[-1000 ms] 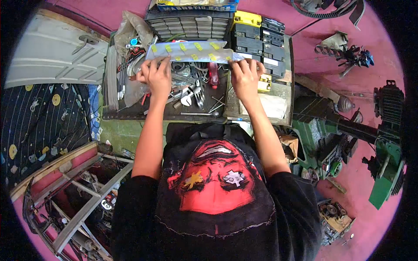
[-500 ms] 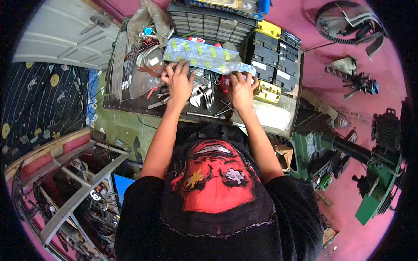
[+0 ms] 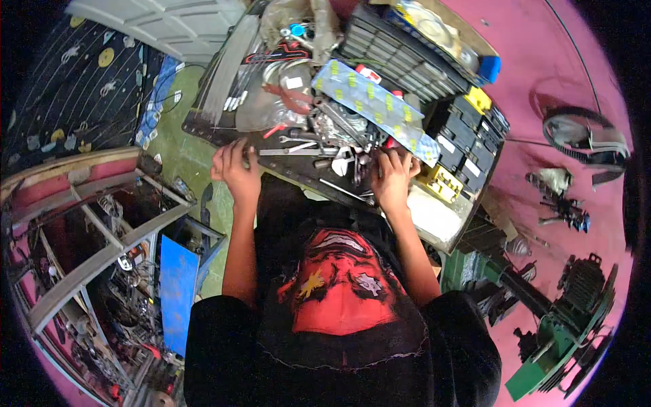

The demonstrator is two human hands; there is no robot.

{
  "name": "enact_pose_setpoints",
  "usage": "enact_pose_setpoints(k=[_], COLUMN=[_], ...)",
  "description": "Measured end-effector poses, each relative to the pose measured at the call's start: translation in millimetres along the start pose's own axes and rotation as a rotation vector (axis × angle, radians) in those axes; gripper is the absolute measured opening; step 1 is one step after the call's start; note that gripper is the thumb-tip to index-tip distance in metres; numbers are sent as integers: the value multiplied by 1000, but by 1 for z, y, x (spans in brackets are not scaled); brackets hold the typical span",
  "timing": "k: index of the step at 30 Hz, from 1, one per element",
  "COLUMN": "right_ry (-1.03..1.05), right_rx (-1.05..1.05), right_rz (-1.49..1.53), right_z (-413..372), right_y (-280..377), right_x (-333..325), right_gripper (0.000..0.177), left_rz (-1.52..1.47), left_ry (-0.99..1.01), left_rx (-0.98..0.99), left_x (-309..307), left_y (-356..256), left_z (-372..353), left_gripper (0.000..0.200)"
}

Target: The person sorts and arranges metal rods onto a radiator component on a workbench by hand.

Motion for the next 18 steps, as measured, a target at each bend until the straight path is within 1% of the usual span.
enact_pose_setpoints(k=[2,3,6,7,8,10,12,14,16,17,18], right_ry=[20,38,75,83,92,144,152,195,236,247,253], right_rx=[-57,-84,-149,-190,-227,-251,-254,-209,-160,-108,-55], right_rz=[34,69,141,125,111,132,183,166,154,154,155], right_z=[14,24,52,61,69,87,97,102,104,101,100], right_y=[20,32,73,87,103,134,162,190,216,227,237], right_x=[13,20,39,47,54,67,86,101,110,115,119], right_gripper=[32,29,24,29,35,28,25,24,23,22,22], left_rz=[214,193,260,262,249,230,171,145,64,1,-4], left_ry=[-33,-12,-12,-12,-8,5,74,116,226,287,297], left_rx=[-80,-151,-194,-206,-196,-185,-144,-101,38,64,84], left_x=[-6,-10,-13,-12,-11,-6,3,6,5,5,7], left_y=[32,45,78,88,98,117,130,138,141,141,145], left_z=[-6,-4,6,11,19,36,58,80,103,113,122], left_gripper=[29,30,27,27,25,23,24,25,25,20,20])
Point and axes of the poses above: each hand's wrist, its own z-axis towards the middle knuckle, its own x-axis out of the palm, y = z × x, the point moved 1 cm from there along z, towards the middle knuckle, and after that the axes turned 15 degrees about -y, right-handed, at the moved point
